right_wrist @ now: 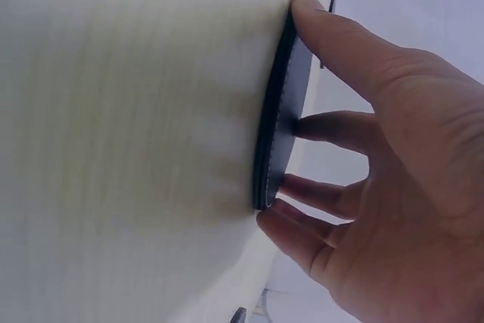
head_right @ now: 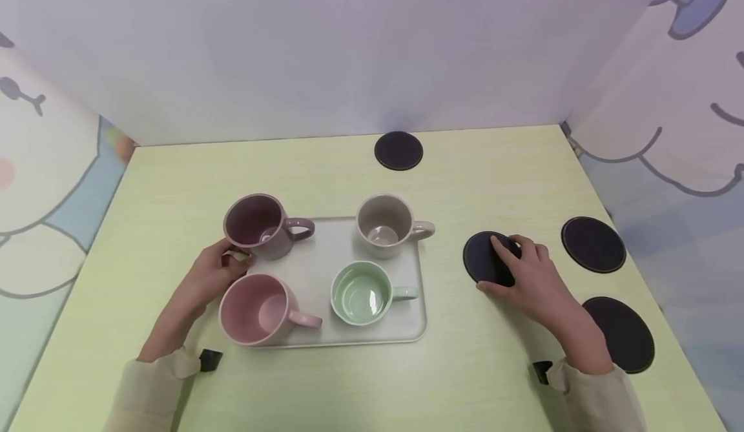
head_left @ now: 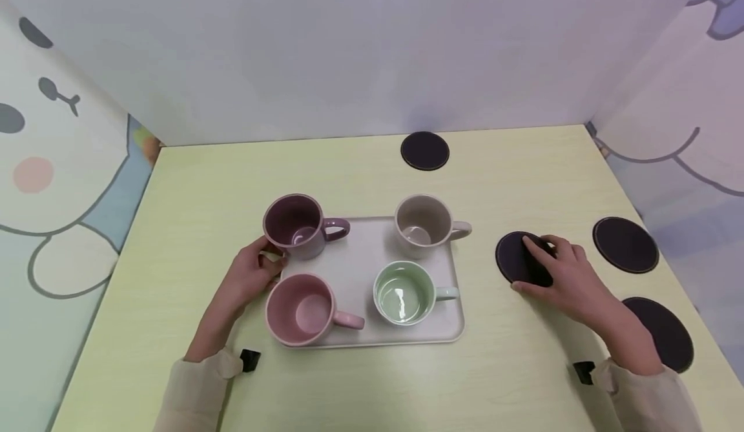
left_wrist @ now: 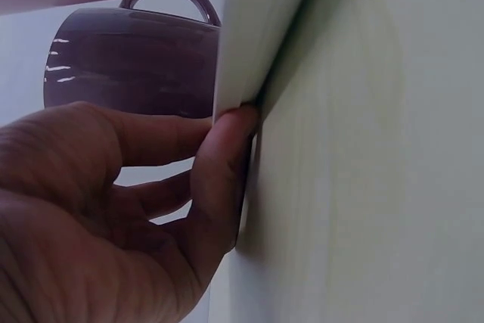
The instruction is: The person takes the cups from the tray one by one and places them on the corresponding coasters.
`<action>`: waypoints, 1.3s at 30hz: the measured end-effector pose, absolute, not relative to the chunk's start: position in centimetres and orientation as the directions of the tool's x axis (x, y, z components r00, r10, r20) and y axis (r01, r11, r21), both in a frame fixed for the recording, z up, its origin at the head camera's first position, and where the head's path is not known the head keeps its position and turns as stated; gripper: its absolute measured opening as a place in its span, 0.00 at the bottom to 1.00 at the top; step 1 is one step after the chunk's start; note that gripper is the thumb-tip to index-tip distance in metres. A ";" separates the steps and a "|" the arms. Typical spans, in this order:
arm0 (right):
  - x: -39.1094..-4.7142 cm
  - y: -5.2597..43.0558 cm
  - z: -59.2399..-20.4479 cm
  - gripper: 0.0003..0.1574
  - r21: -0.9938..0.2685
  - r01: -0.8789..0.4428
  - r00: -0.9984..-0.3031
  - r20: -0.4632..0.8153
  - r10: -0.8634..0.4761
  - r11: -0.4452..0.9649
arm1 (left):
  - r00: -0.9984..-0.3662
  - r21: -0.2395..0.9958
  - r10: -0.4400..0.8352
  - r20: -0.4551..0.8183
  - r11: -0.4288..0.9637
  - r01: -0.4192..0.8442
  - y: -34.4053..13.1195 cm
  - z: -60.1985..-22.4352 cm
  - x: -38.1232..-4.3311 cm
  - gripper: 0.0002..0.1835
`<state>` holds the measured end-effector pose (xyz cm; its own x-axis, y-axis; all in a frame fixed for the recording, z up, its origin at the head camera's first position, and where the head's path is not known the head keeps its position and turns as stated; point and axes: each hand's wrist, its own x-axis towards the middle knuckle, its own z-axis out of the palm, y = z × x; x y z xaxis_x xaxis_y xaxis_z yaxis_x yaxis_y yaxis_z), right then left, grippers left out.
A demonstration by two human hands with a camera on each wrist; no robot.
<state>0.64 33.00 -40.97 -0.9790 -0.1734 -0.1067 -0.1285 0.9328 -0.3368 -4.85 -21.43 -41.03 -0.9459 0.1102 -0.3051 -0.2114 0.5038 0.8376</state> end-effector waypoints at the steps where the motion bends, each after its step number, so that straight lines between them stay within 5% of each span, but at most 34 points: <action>1: 0.6 33.0 -41.0 0.58 -0.337 -0.134 -0.979 -0.097 -0.176 0.932 | -0.945 0.838 0.110 -0.307 0.502 -0.213 -21.4 -41.1 -4.8 0.18; 39: -2.0 31.9 -40.5 0.51 -0.392 -0.113 -0.979 -0.114 -0.170 0.913 | -0.945 0.838 0.107 -0.310 0.501 -0.219 -21.4 -40.7 -4.7 0.17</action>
